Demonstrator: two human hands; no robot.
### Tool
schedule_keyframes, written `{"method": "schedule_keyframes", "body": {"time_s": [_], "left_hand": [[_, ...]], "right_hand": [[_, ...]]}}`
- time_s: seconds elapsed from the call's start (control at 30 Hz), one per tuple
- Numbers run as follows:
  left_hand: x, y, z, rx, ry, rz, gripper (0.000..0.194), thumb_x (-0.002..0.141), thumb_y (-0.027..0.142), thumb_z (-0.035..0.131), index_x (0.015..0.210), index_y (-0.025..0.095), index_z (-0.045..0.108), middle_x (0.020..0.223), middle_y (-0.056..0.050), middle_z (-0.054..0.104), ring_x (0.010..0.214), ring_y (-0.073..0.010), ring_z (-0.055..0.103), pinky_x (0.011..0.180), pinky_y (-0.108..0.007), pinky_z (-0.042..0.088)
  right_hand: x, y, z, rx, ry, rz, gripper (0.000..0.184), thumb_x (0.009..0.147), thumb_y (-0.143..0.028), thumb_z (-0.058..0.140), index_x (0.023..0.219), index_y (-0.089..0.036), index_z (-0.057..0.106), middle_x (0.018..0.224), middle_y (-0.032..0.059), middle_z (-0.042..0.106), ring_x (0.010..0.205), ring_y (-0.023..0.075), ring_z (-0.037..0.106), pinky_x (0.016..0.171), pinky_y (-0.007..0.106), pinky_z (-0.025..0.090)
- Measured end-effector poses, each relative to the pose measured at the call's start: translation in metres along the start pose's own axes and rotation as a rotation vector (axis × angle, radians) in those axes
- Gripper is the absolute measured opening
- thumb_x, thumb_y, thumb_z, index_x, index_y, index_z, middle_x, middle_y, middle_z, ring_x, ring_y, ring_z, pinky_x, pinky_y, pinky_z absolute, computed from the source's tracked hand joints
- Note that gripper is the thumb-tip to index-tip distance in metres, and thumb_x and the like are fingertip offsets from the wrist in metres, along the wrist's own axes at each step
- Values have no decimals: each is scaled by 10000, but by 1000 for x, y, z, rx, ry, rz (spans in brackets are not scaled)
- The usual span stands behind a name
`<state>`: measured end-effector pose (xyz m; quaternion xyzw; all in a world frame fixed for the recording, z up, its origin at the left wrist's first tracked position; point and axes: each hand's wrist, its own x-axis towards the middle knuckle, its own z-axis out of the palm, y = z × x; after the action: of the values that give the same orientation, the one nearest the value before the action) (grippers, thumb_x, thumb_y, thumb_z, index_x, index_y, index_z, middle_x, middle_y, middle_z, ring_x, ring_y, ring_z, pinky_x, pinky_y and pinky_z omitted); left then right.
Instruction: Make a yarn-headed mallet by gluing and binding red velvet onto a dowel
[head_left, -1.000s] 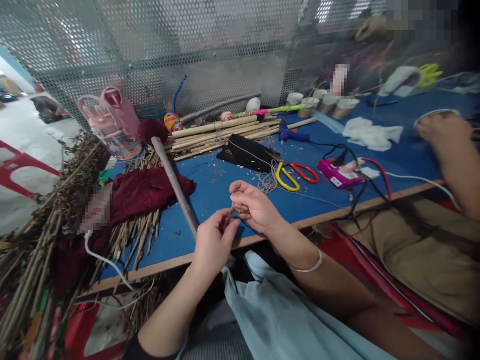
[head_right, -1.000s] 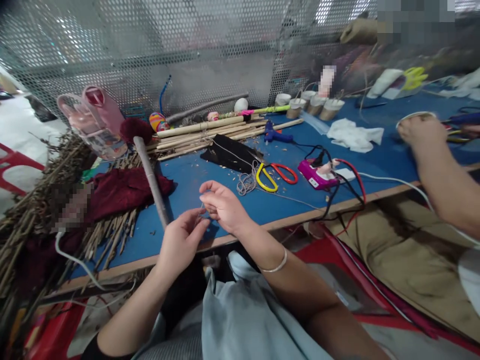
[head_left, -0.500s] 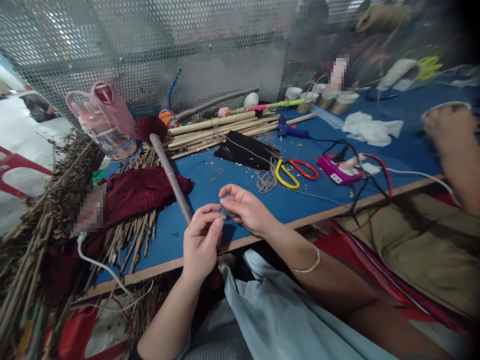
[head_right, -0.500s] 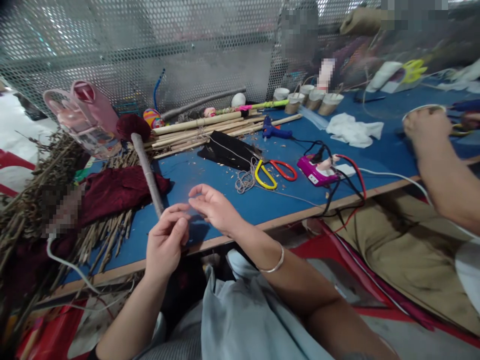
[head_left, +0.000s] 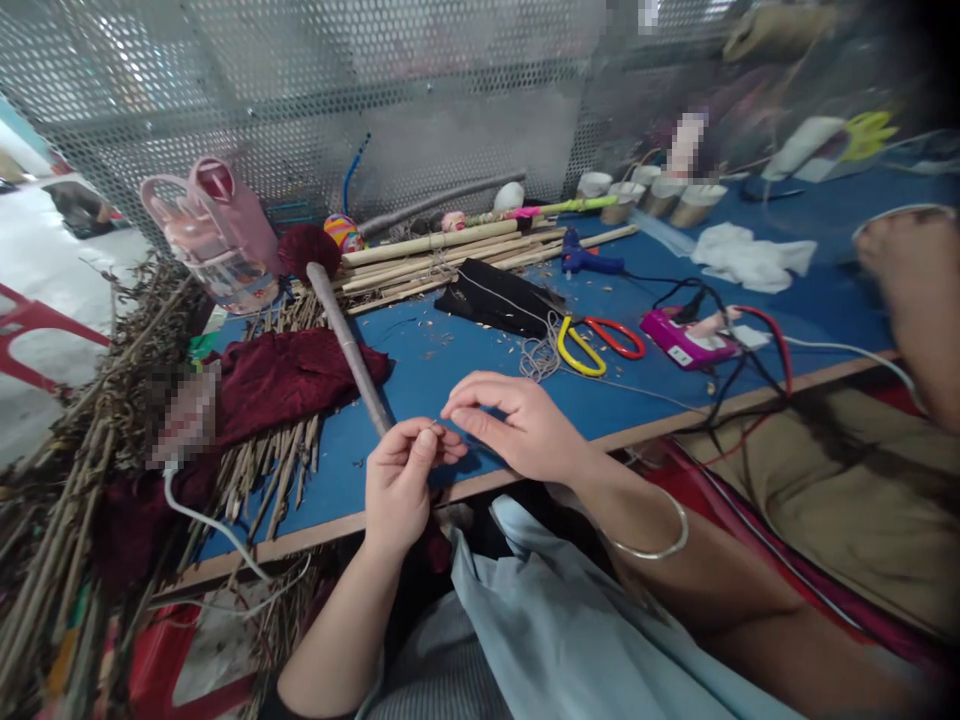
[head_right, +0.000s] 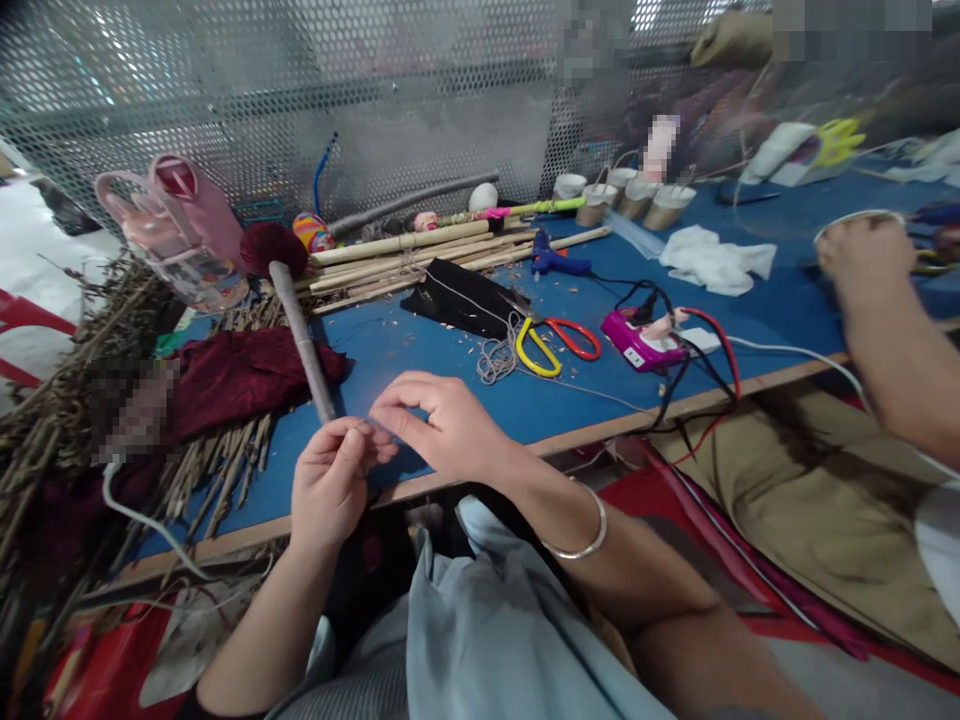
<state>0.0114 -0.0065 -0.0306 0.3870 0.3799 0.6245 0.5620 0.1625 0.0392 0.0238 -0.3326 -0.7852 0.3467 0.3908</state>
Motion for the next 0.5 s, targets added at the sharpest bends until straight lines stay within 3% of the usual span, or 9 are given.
{"method": "schedule_keyframes", "body": {"time_s": [0.07, 0.2, 0.33, 0.5], "left_hand": [[0, -2, -1, 27, -12, 30, 150, 826, 318, 631, 841, 175, 671, 734, -20, 704, 664, -127, 666, 660, -247, 542], [-2, -3, -1, 105, -25, 60, 147, 840, 298, 615, 846, 163, 672, 725, -26, 694, 661, -124, 651, 668, -247, 529], [-4, 0, 2, 153, -44, 50, 162, 839, 313, 610, 835, 160, 665, 710, -25, 669, 624, -111, 607, 591, -218, 483], [-2, -1, 1, 181, 16, 87, 170, 826, 324, 625, 787, 162, 658, 602, 25, 519, 547, -71, 420, 522, -189, 349]], "right_hand": [[2, -7, -6, -48, -97, 0, 125, 866, -190, 552, 855, -160, 673, 858, 33, 677, 786, 119, 619, 740, 237, 467], [5, -11, -11, -146, -139, -4, 125, 853, -158, 563, 836, -158, 687, 834, 26, 698, 768, 113, 630, 722, 221, 462], [5, -11, -13, -311, -203, -118, 164, 881, -166, 517, 819, -155, 668, 822, 35, 690, 754, 123, 611, 707, 238, 435], [2, -7, -6, -575, -124, -267, 211, 911, -185, 439, 798, -147, 613, 798, 61, 663, 756, 156, 570, 738, 301, 376]]}}
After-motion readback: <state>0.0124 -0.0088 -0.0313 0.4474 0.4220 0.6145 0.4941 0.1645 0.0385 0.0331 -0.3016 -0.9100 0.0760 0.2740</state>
